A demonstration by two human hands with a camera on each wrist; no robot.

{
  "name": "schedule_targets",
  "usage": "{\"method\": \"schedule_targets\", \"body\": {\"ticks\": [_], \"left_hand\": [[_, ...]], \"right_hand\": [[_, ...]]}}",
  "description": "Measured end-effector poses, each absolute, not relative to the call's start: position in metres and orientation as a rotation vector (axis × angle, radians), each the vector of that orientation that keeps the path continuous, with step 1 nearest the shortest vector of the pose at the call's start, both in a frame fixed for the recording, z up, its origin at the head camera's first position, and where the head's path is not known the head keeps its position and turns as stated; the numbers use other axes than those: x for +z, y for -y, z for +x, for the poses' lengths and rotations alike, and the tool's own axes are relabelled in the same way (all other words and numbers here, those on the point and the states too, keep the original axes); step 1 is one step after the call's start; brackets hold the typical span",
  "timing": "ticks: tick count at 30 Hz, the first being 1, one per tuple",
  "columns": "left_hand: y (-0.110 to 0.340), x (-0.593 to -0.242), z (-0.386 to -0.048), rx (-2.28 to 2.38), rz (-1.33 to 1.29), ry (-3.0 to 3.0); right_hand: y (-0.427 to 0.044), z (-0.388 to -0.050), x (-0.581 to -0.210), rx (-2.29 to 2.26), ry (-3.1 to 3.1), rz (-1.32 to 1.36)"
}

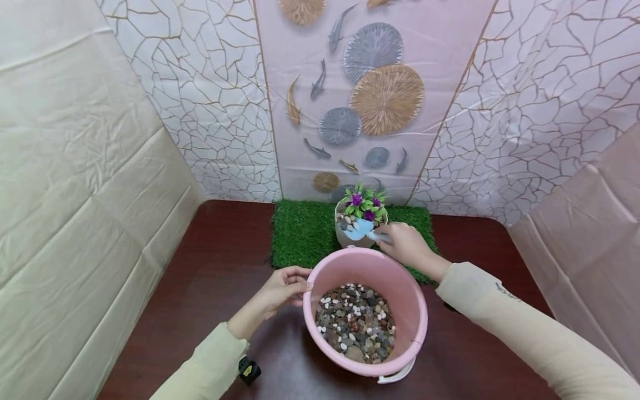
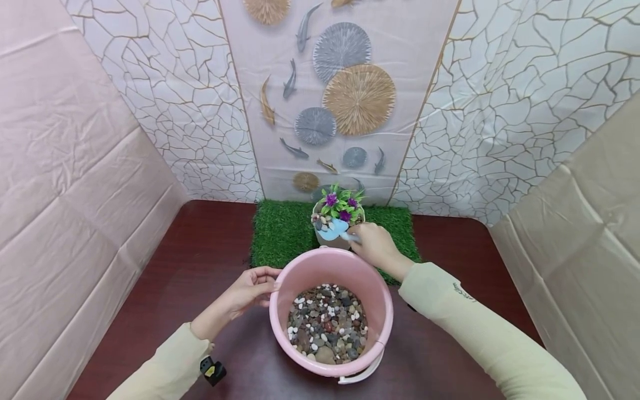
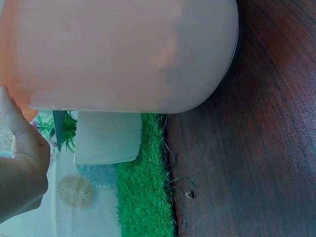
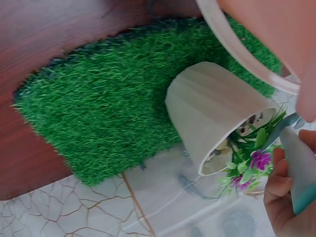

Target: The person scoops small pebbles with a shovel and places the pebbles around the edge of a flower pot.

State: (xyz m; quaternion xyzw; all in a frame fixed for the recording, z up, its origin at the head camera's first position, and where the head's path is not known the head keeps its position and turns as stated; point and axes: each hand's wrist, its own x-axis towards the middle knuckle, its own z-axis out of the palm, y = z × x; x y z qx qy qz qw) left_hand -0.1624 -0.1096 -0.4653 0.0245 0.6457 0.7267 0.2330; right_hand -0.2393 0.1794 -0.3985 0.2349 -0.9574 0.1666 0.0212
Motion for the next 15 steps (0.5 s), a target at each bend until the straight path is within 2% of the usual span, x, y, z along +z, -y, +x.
{"method": "schedule_targets", "body": {"ticks": [15], "left_hand": [[0.11, -0.466, -0.163, 2.0, 0.069, -1.781]], "right_hand": [[-0.211, -0.23, -0.412, 0.449, 2.906, 0.861]]}}
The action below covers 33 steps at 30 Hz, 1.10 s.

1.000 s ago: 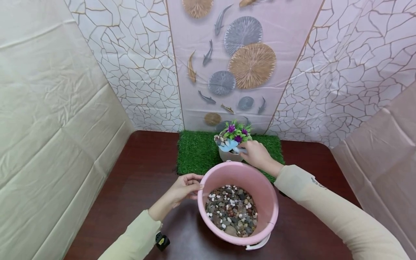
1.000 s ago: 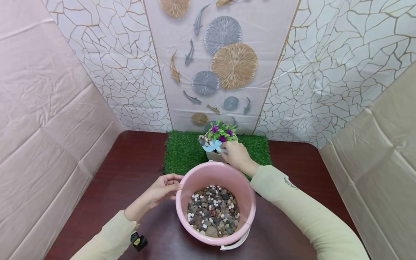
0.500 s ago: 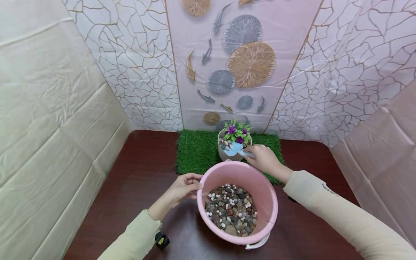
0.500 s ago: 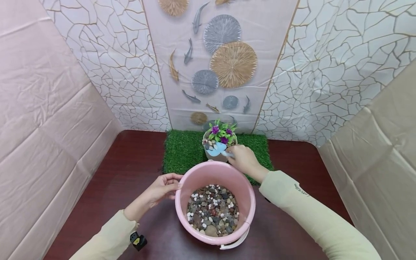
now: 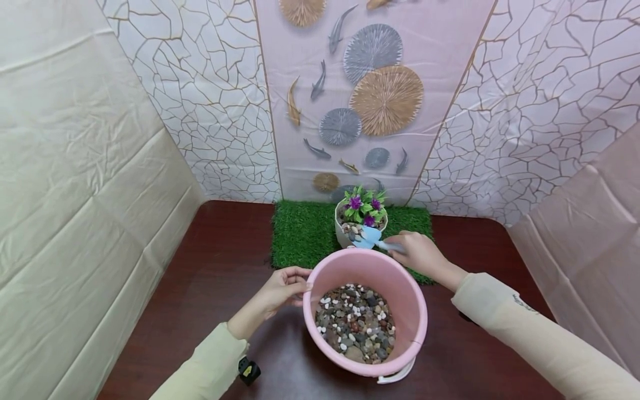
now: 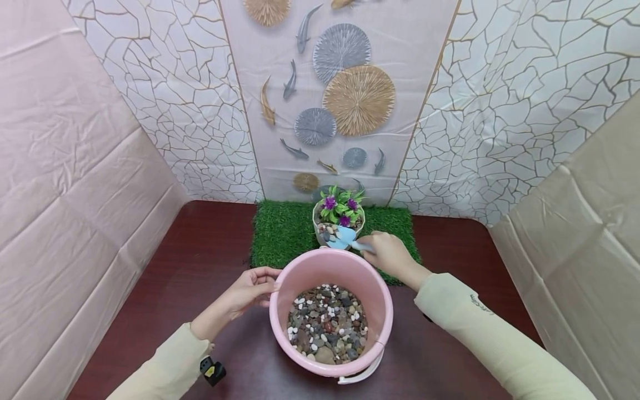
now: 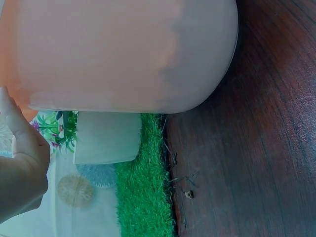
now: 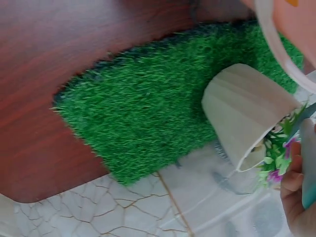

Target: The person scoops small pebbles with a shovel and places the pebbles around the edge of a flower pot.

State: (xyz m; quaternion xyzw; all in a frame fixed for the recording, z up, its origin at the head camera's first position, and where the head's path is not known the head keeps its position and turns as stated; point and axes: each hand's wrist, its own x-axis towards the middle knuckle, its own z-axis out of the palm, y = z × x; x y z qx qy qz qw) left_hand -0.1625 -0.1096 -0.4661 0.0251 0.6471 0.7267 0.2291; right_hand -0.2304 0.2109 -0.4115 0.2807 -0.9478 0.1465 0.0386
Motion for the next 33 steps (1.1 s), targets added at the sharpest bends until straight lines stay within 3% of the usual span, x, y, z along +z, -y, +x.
{"method": "schedule_targets", "body": {"ticks": [33], "left_hand": [[0.112, -0.464, -0.162, 1.993, 0.072, -1.775]], "right_hand": [[-0.268, -0.221, -0.431, 0.425, 2.834, 0.989]]}}
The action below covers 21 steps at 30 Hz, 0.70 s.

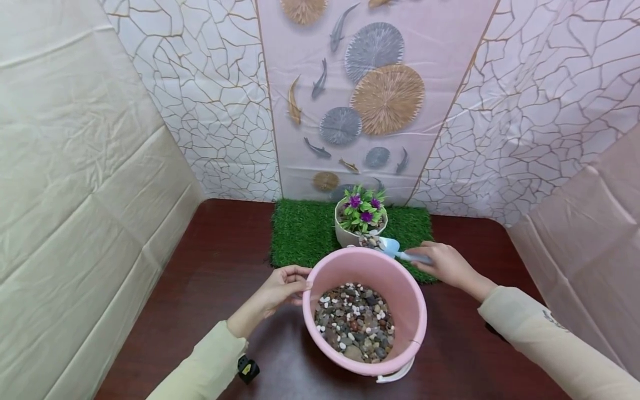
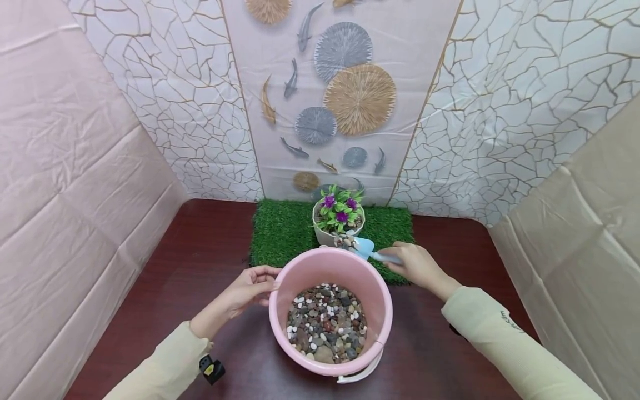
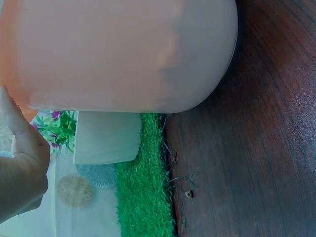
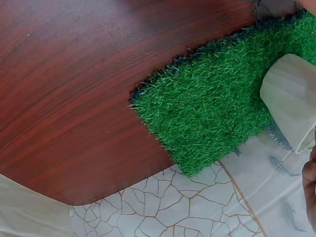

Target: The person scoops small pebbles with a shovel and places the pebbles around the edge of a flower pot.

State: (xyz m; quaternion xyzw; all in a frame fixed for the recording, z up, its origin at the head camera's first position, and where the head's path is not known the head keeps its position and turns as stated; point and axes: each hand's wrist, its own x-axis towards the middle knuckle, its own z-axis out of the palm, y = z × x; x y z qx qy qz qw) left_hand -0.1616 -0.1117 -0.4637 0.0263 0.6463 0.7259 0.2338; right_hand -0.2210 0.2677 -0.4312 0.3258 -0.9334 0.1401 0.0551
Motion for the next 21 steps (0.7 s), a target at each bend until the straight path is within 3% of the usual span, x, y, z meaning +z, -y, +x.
{"method": "schedule_targets", "body": {"ticks": [21], "left_hand": [[0.11, -0.466, -0.162, 1.994, 0.07, -1.769]], "right_hand": [[-0.286, -0.215, -0.432, 0.431, 2.785, 0.938]]}}
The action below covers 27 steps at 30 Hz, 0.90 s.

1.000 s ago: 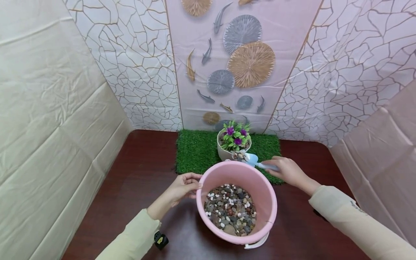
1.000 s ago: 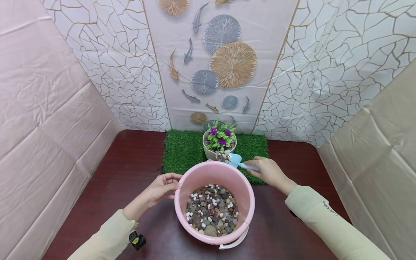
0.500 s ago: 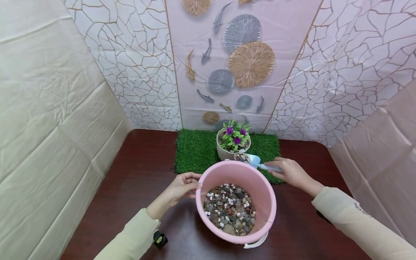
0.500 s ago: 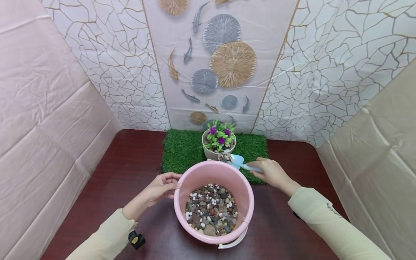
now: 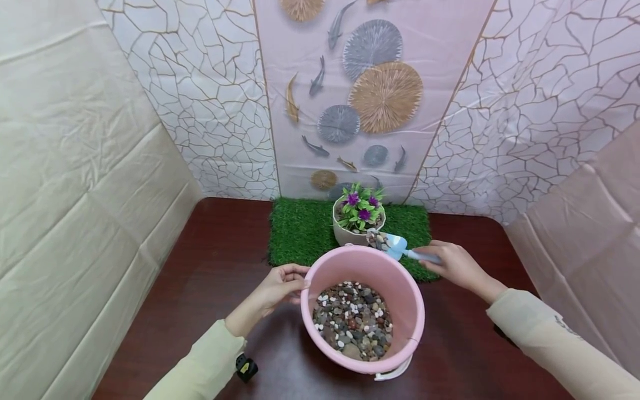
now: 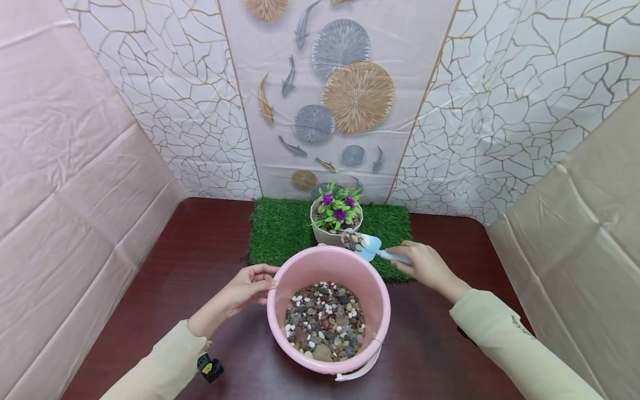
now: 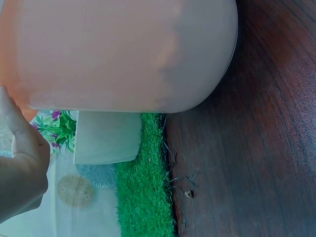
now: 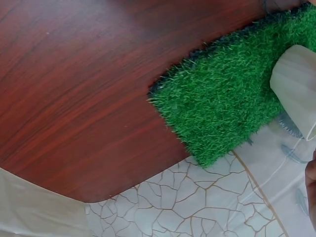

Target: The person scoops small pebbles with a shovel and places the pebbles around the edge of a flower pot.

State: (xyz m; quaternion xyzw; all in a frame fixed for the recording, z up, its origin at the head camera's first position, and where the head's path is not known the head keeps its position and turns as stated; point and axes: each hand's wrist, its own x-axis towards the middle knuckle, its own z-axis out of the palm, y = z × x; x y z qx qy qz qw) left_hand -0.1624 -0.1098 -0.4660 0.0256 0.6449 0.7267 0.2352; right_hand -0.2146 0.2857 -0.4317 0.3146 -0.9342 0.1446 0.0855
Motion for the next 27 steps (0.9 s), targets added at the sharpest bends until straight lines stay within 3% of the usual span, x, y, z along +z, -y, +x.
{"method": "schedule_targets", "body": {"ticks": [27], "left_hand": [[0.11, -0.468, -0.162, 1.988, 0.086, -1.802]], "right_hand": [[-0.217, -0.259, -0.413, 0.491, 2.979, 0.908]]}}
